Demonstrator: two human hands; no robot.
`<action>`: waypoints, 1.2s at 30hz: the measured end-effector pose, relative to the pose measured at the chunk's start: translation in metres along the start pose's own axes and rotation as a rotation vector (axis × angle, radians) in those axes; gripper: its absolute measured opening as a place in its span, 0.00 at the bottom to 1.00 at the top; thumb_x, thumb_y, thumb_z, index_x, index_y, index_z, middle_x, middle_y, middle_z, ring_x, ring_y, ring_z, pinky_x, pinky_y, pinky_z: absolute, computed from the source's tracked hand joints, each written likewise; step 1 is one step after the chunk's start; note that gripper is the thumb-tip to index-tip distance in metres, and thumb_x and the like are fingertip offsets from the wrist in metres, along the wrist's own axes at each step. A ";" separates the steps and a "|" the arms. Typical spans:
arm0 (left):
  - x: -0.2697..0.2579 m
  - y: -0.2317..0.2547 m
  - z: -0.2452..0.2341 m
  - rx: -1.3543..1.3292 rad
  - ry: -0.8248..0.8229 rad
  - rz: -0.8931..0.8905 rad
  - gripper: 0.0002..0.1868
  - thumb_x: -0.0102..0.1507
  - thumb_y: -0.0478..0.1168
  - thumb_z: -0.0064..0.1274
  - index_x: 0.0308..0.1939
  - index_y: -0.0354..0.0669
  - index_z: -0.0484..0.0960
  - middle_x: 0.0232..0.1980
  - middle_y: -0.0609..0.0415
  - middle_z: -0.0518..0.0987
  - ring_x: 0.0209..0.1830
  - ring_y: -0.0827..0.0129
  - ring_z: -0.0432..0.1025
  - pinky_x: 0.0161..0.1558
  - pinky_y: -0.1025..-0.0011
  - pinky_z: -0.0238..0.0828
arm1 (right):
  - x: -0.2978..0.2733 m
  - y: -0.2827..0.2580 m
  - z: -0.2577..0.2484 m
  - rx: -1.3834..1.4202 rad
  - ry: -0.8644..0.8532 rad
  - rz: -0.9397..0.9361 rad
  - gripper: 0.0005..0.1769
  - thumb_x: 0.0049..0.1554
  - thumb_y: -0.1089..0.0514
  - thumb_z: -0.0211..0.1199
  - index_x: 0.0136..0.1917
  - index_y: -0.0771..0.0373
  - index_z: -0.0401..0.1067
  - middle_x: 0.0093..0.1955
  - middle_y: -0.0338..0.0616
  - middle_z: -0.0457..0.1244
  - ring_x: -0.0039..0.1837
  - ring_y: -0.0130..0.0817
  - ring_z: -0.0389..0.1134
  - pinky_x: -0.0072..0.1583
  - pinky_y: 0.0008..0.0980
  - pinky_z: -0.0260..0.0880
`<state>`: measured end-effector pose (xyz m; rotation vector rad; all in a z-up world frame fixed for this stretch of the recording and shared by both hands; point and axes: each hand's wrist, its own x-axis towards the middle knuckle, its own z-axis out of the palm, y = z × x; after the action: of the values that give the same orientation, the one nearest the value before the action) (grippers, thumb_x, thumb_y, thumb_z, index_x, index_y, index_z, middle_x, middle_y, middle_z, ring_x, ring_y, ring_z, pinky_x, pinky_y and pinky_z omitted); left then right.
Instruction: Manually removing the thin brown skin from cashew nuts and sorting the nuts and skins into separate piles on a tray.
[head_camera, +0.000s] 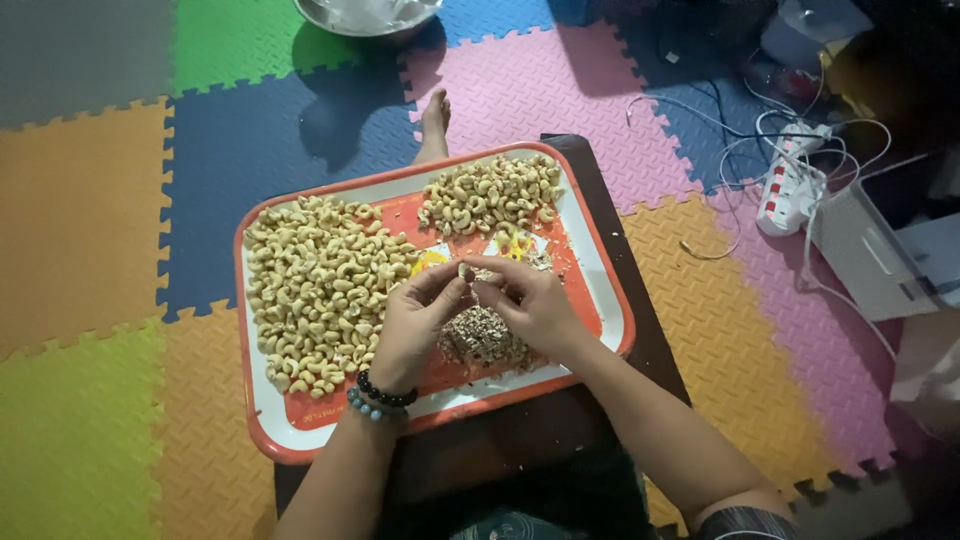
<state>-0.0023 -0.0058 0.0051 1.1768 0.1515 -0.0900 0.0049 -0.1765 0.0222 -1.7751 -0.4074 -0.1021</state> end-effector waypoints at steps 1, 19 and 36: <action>-0.001 0.002 0.001 -0.002 0.001 0.005 0.18 0.64 0.33 0.60 0.56 0.29 0.82 0.46 0.43 0.85 0.43 0.66 0.78 0.49 0.59 0.83 | 0.000 -0.001 0.000 -0.001 -0.003 -0.004 0.20 0.60 0.61 0.66 0.65 0.53 0.76 0.33 0.43 0.71 0.28 0.21 0.58 0.32 0.23 0.59; -0.002 0.002 0.002 0.089 0.017 0.076 0.18 0.64 0.35 0.60 0.58 0.33 0.82 0.46 0.46 0.85 0.42 0.72 0.77 0.43 0.67 0.83 | 0.001 0.006 0.002 0.051 0.009 -0.026 0.19 0.60 0.63 0.64 0.65 0.55 0.77 0.33 0.44 0.72 0.25 0.22 0.57 0.30 0.22 0.57; -0.002 0.003 0.003 0.125 0.020 0.075 0.17 0.64 0.33 0.60 0.56 0.31 0.83 0.47 0.43 0.86 0.42 0.69 0.77 0.44 0.65 0.83 | 0.000 0.013 -0.001 -0.036 0.032 -0.035 0.17 0.58 0.62 0.68 0.61 0.57 0.78 0.34 0.45 0.73 0.25 0.24 0.62 0.29 0.24 0.60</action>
<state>-0.0037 -0.0072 0.0088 1.3069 0.1203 -0.0218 0.0094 -0.1800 0.0105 -1.7994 -0.4154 -0.1629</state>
